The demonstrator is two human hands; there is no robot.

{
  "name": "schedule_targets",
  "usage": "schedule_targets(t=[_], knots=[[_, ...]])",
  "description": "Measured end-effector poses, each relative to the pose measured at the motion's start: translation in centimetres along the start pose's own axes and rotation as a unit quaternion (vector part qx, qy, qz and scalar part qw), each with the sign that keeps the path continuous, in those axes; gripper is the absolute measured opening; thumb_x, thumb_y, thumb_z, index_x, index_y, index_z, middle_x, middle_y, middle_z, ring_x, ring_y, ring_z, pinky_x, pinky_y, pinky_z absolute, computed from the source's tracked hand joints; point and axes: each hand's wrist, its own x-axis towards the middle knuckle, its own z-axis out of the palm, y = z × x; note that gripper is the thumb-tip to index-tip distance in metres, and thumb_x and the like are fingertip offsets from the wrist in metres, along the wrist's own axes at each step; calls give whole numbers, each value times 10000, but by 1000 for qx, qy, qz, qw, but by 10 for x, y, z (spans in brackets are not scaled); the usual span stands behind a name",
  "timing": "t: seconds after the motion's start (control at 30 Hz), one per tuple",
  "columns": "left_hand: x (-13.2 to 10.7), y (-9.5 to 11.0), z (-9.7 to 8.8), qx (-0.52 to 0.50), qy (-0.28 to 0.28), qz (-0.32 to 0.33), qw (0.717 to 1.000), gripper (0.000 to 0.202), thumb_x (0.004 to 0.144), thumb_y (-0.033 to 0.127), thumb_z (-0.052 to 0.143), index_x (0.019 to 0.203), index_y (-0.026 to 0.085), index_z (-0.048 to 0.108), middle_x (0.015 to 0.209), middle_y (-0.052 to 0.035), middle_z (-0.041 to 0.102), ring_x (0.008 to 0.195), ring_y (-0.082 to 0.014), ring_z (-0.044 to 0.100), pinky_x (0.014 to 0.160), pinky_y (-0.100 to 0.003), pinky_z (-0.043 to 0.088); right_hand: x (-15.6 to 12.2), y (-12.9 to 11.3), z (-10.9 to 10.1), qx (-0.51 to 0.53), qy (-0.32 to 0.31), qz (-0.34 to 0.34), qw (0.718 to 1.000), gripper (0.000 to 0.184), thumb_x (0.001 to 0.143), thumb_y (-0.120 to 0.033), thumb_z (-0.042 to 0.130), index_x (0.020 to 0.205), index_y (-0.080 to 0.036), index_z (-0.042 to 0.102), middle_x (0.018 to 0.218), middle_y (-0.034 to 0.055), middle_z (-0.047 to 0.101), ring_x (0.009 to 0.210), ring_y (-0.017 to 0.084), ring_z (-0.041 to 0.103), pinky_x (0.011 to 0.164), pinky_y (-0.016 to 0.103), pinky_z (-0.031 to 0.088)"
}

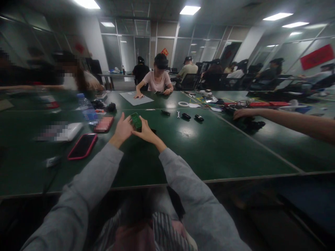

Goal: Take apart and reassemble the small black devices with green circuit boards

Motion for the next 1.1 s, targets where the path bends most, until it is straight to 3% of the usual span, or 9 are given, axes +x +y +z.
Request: schedule_targets(t=[0.13, 0.27, 0.37, 0.47, 0.63, 0.9, 1.0, 1.1], knots=[[-6, -2, 5, 14, -46, 16, 999, 439, 1010, 475, 399, 1242, 186, 635, 1239, -89, 662, 1096, -226, 644, 926, -313, 510, 3, 0, -10, 84, 93, 84, 989, 785, 671, -477, 825, 1312, -186, 479, 1272, 112, 545, 1244, 253, 504, 1132, 420, 392], [-7, 0, 5, 22, -66, 16, 997, 416, 994, 460, 443, 1301, 237, 613, 1320, -80, 622, 1161, -252, 616, 943, -361, 505, 6, 4, -18, 131, 146, 127, 972, 604, 689, -407, 794, 1186, -189, 530, 1128, 71, 620, 1013, 190, 607, 963, 350, 514], [-2, 6, -8, 38, -29, 20, 999, 399, 977, 476, 470, 1283, 269, 620, 1326, -81, 626, 1195, -272, 598, 972, -422, 484, 9, 12, -26, 129, 157, 125, 971, 568, 719, -403, 755, 1200, -201, 529, 1097, 53, 642, 953, 173, 626, 908, 331, 541], [5, 11, -29, 58, 21, 34, 998, 380, 961, 495, 488, 1238, 280, 634, 1339, -76, 633, 1229, -270, 579, 1022, -449, 439, 9, 20, -34, 70, 181, 102, 976, 596, 695, -387, 783, 1213, -212, 547, 1143, 52, 640, 1051, 190, 612, 983, 348, 505], [13, 10, -57, 60, 60, 45, 995, 386, 945, 501, 505, 1230, 268, 623, 1328, -86, 645, 1210, -246, 600, 1018, -418, 438, 5, 31, -42, -5, 109, 49, 993, 598, 676, -341, 807, 1217, -214, 586, 1233, 61, 622, 1187, 223, 573, 1115, 410, 399], [10, 2, -54, 72, 41, 16, 996, 381, 958, 455, 506, 1251, 238, 617, 1287, -107, 665, 1151, -225, 641, 961, -349, 473, -11, 28, -60, -19, 9, 43, 999, 573, 658, -295, 816, 1199, -218, 642, 1164, 40, 665, 1104, 229, 609, 1104, 456, 397], [10, 0, -56, 81, 34, 12, 996, 386, 957, 459, 509, 1248, 230, 619, 1293, -115, 662, 1140, -227, 648, 963, -352, 472, -24, 22, -87, -36, -17, 46, 998, 574, 639, -260, 827, 1191, -240, 672, 1188, 32, 668, 1112, 249, 608, 1108, 487, 391], [12, -3, -60, 92, 32, 5, 995, 384, 956, 464, 511, 1240, 231, 622, 1294, -117, 662, 1130, -232, 653, 963, -360, 471, -42, 30, -138, -106, -17, 70, 992, 603, 635, -227, 835, 1217, -255, 680, 1176, 53, 678, 1046, 255, 636, 1069, 495, 418]])
